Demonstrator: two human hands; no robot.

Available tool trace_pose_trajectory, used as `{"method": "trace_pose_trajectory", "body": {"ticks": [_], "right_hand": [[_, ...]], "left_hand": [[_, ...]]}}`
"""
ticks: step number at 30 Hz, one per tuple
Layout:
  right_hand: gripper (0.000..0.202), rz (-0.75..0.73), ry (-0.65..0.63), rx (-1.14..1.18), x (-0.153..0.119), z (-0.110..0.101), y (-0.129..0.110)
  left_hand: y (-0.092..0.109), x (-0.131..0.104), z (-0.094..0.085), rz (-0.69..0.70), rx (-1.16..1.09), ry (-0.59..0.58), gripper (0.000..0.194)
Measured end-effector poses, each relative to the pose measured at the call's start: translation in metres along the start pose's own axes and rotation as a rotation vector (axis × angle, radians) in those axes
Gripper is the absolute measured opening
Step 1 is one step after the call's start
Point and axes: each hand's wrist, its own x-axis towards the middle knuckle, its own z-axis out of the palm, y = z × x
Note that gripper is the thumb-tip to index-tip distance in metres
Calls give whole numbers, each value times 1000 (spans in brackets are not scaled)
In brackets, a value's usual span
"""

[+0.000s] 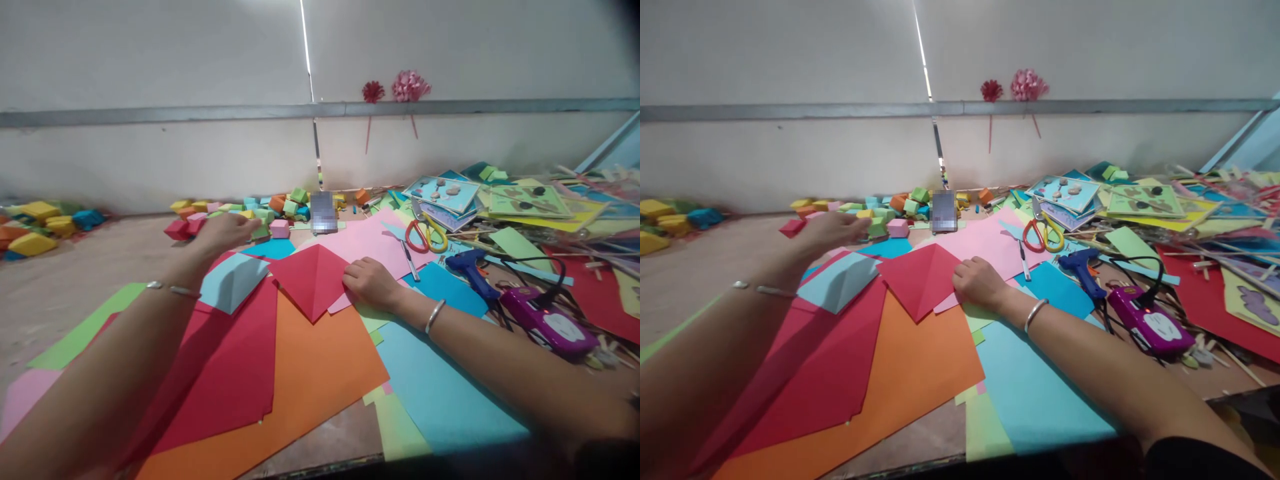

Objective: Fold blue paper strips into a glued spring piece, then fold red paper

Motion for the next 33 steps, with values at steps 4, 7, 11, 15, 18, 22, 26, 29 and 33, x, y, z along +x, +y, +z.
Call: {"method": "trace_pose_trajectory", "body": {"ticks": [4, 7, 11, 15, 18, 22, 26, 29, 33], "right_hand": [[17, 42, -6, 78, 0, 3, 2], [19, 69, 25, 131, -1, 5, 4], [32, 25, 346, 225, -3, -2, 9], [47, -186, 501, 215, -6, -13, 4], [47, -206, 449, 132, -8, -14, -3], [36, -145, 452, 3, -3, -12, -5], [21, -231, 441, -79, 19, -19, 7], [23, -195, 451, 38, 45, -26, 15], [14, -56, 521, 298, 71, -20, 18]], "left_hand": [[30, -20, 29, 34, -127, -379, 43], [32, -34, 36, 36, -250, -491, 63], [23, -43, 27, 17, -481, -662, 67], [13, -44, 22, -6, -693, -734, 62], [10, -45, 27, 0, -849, -737, 56], [11, -49, 39, 27, -1030, -698, 50], [13, -54, 50, 72, -1177, -579, 50], [13, -57, 54, 112, -1262, -397, 45], [9, -60, 58, 230, -1129, -251, 38]]}}
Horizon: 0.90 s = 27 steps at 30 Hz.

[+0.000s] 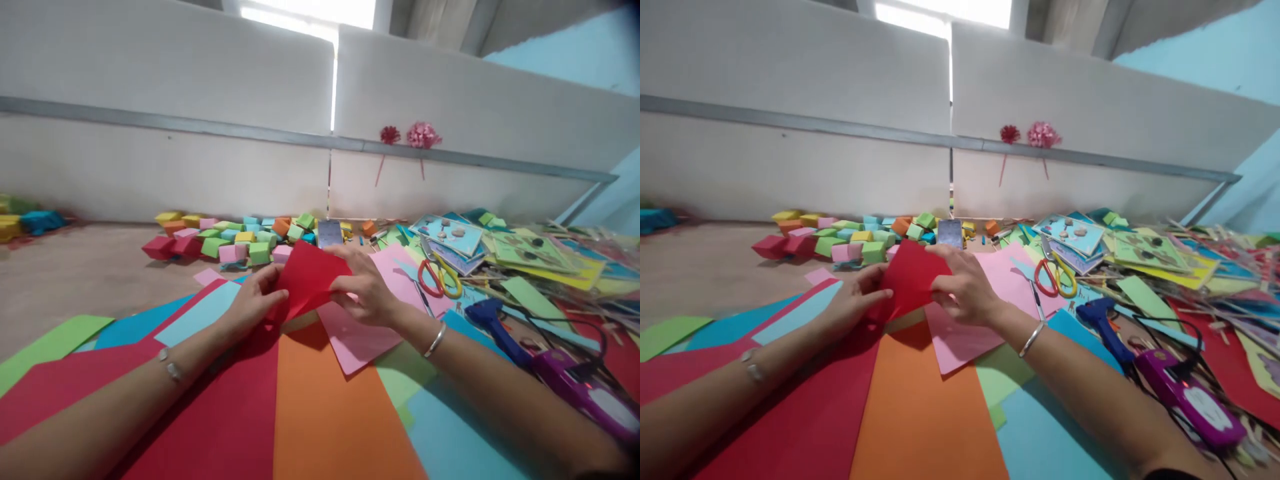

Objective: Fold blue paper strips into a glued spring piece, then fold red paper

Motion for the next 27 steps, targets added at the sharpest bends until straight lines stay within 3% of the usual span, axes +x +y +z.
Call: {"method": "trace_pose_trajectory", "body": {"ticks": [7, 11, 14, 18, 21, 27], "right_hand": [[8, 154, 72, 101, -19, 26, 6], [9, 200, 131, 176, -21, 27, 3], [9, 199, 160, 242, -20, 28, 2], [10, 250, 230, 260, -21, 31, -1], [12, 288, 226, 245, -22, 33, -6], [13, 382, 249, 183, -19, 34, -9]], "left_hand": [[-4, -5, 2, 108, 126, -113, 60], [0, -10, 2, 113, 135, -185, 61], [2, -15, 1, 145, 233, -222, 51], [4, -20, 4, 209, 495, -114, 29], [7, -23, 9, 195, 605, 10, 36], [10, -26, 20, 215, 770, 58, 28]]}}
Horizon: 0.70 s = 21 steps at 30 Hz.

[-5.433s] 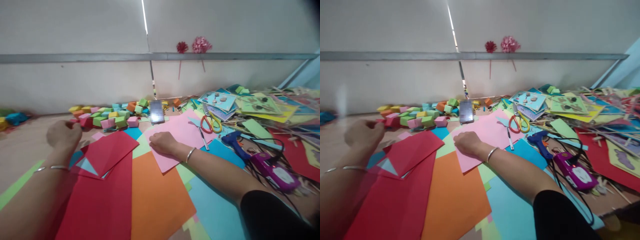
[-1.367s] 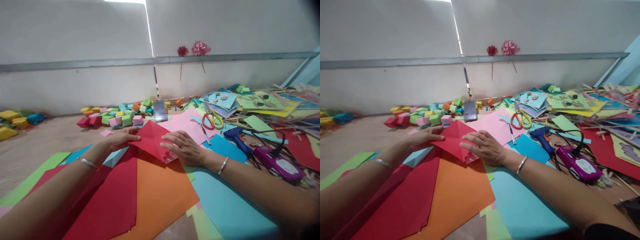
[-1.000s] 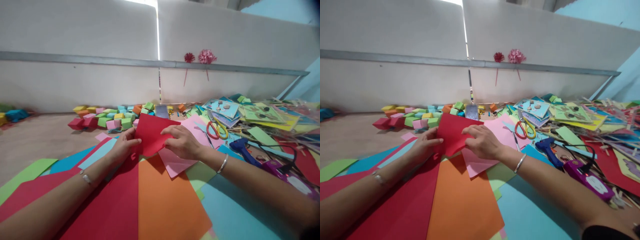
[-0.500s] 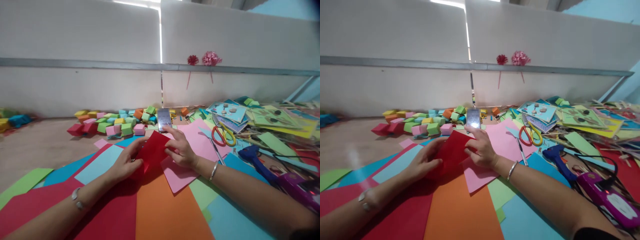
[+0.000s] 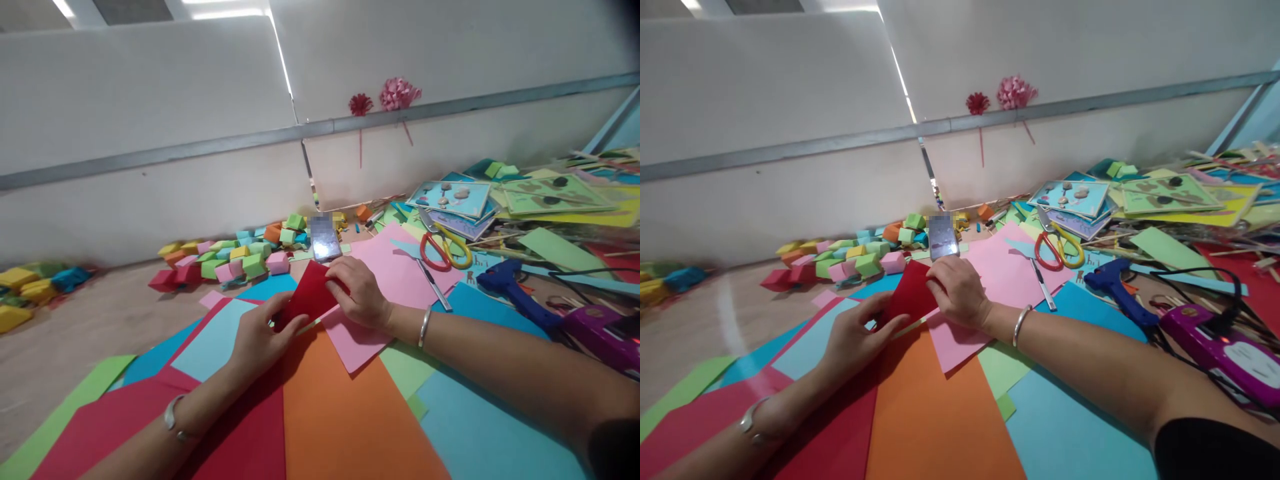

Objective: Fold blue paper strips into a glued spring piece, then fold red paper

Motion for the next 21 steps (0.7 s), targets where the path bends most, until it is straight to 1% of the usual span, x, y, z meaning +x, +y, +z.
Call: {"method": "trace_pose_trajectory", "body": {"ticks": [3, 7, 11, 13, 16, 18, 21], "right_hand": [[14, 37, 22, -28, 1, 1, 0], [16, 39, 15, -51, 0, 3, 0], [16, 54, 41, -58, -2, 6, 1], [26, 96, 54, -45, -3, 6, 1], [37, 119, 21, -20, -2, 5, 0], [33, 128, -4, 9, 0, 3, -1], [16, 190, -4, 64, 4, 0, -2]], "left_hand": [[0, 2, 1, -16, 52, 32, 20], [-2, 4, 0, -41, 81, 13, 25], [-4, 4, -1, -39, 111, 15, 26], [-5, 4, -1, -29, 122, 21, 26], [-5, 4, -1, -3, 146, 10, 26], [-6, 4, -1, 17, 155, 2, 26], [-6, 4, 0, 30, 136, -18, 25]]}}
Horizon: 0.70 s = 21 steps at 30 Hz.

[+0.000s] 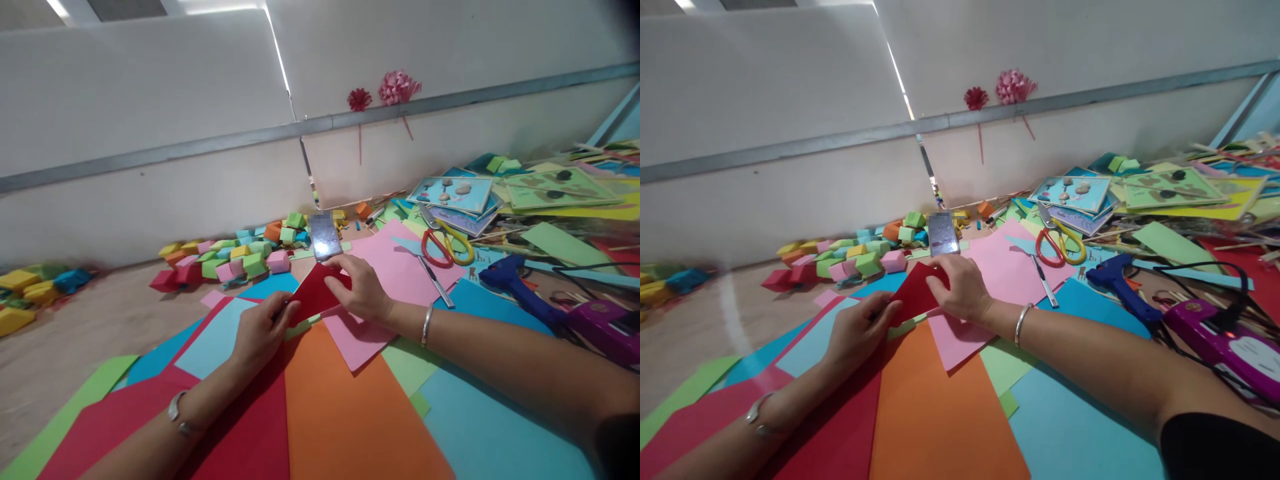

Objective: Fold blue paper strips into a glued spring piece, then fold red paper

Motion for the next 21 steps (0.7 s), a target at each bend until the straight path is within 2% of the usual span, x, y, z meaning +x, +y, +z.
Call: {"method": "trace_pose_trajectory", "body": {"ticks": [4, 10, 15, 21], "right_hand": [[7, 18, -13, 17, 4, -2, 0], [13, 34, -27, -62, 6, -1, 4], [14, 83, 12, -50, 8, -4, 9], [13, 151, 2, -84, 11, -9, 14]], "left_hand": [[-1, -1, 1, 11, -23, -28, 25], [-1, -1, 0, 4, -29, -27, 26], [4, -2, -1, -7, -91, -61, 26], [2, 0, -1, -108, -183, -55, 30]]}}
